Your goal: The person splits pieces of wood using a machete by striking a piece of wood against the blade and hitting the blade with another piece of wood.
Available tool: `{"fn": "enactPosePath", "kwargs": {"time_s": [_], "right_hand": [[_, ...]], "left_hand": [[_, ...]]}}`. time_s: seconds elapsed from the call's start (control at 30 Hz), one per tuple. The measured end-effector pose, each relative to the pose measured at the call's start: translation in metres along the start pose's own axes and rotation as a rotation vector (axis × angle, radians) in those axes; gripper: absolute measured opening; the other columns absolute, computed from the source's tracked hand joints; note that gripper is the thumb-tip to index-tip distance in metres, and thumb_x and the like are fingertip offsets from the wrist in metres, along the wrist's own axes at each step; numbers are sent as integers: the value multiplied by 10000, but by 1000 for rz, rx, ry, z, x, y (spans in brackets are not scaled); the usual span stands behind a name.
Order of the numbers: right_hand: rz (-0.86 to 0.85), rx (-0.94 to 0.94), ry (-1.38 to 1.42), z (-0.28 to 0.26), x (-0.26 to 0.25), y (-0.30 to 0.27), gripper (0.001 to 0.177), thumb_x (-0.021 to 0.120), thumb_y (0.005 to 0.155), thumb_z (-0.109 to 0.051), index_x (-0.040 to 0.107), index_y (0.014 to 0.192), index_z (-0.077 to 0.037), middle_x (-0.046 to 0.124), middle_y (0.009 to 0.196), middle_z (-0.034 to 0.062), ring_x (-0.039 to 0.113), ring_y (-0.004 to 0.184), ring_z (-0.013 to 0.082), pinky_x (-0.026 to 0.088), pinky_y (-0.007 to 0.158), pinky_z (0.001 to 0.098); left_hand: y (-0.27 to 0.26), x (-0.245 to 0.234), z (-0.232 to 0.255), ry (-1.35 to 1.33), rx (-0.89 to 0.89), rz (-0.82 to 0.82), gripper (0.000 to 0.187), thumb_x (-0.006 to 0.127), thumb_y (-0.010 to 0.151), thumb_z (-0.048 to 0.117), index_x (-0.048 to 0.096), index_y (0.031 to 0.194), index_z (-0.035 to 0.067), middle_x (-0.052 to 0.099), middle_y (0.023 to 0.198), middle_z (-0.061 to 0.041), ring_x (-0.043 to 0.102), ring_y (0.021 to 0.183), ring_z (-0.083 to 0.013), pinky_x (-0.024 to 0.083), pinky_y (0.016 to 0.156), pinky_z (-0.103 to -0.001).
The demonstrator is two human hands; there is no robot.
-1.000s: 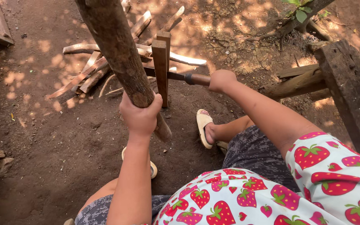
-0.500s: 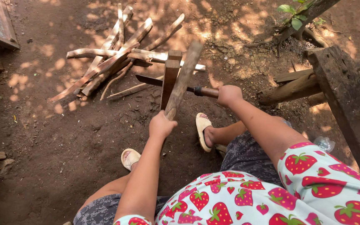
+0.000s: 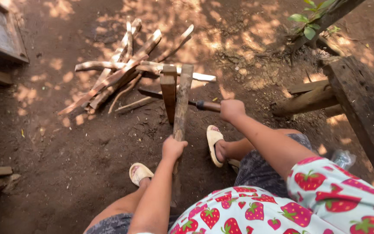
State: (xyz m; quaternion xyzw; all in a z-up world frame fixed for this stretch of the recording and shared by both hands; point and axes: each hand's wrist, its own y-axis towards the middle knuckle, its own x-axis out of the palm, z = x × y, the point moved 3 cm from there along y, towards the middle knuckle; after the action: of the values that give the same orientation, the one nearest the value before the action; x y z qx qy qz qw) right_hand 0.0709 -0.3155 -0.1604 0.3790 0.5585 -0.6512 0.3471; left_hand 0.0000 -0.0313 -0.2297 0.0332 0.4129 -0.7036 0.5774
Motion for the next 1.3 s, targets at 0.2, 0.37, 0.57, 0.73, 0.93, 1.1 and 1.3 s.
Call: {"fn": "enactPosePath", "kwargs": {"time_s": [0.2, 0.37, 0.57, 0.73, 0.93, 1.1, 1.3], "right_hand": [[115, -55, -18, -5, -14, 12, 224, 692, 801, -238, 779, 989, -155, 757, 963, 130, 729, 938, 315, 589, 801, 446], [165, -87, -12, -18, -14, 15, 168, 674, 797, -186, 795, 891, -116, 763, 876, 145, 750, 818, 327, 599, 758, 442], [77, -75, 52, -23, 34, -2, 206, 738, 758, -200, 762, 947, -122, 753, 910, 117, 740, 856, 307, 583, 772, 439], [23, -10, 143, -9, 60, -24, 361, 801, 762, -355, 690, 1024, -132, 738, 945, 101, 726, 910, 314, 568, 768, 455], [167, -86, 106, -23, 51, 3, 120, 687, 856, -192, 733, 953, -139, 762, 917, 96, 747, 880, 303, 584, 745, 451], [81, -109, 39, -51, 43, 8, 154, 705, 836, -220, 761, 948, -131, 768, 918, 108, 760, 869, 289, 592, 753, 425], [-172, -91, -8, -57, 74, -9, 229, 692, 841, -279, 790, 1004, -151, 765, 997, 95, 746, 956, 283, 584, 830, 418]], "left_hand": [[-40, -78, 98, 12, 139, 161, 574, 805, 637, 298, 672, 1146, 70, 743, 1052, -205, 709, 1007, -368, 553, 895, -452], [-52, -97, 111, -277, 230, 264, 506, 728, 712, 355, 672, 1109, 46, 793, 999, -170, 783, 926, -288, 600, 878, -423], [4, -17, 17, 41, -38, -117, 687, 843, 623, 345, 681, 1215, 34, 738, 1148, -202, 736, 1092, -316, 558, 982, -381], [-21, -73, 53, 294, 70, -20, 624, 836, 614, 341, 677, 1151, 69, 729, 1112, -202, 696, 1062, -370, 547, 930, -455], [-60, -119, 142, 9, 226, 234, 565, 803, 655, 290, 640, 1159, 91, 737, 1006, -198, 706, 959, -390, 557, 835, -481], [-35, -82, 83, -176, 145, 236, 648, 766, 664, 294, 595, 1251, 81, 756, 1007, -195, 747, 950, -351, 573, 872, -438], [-4, -24, -27, 195, -79, -81, 693, 844, 682, 352, 643, 1250, 10, 727, 1142, -226, 708, 1078, -348, 550, 950, -412]]}}
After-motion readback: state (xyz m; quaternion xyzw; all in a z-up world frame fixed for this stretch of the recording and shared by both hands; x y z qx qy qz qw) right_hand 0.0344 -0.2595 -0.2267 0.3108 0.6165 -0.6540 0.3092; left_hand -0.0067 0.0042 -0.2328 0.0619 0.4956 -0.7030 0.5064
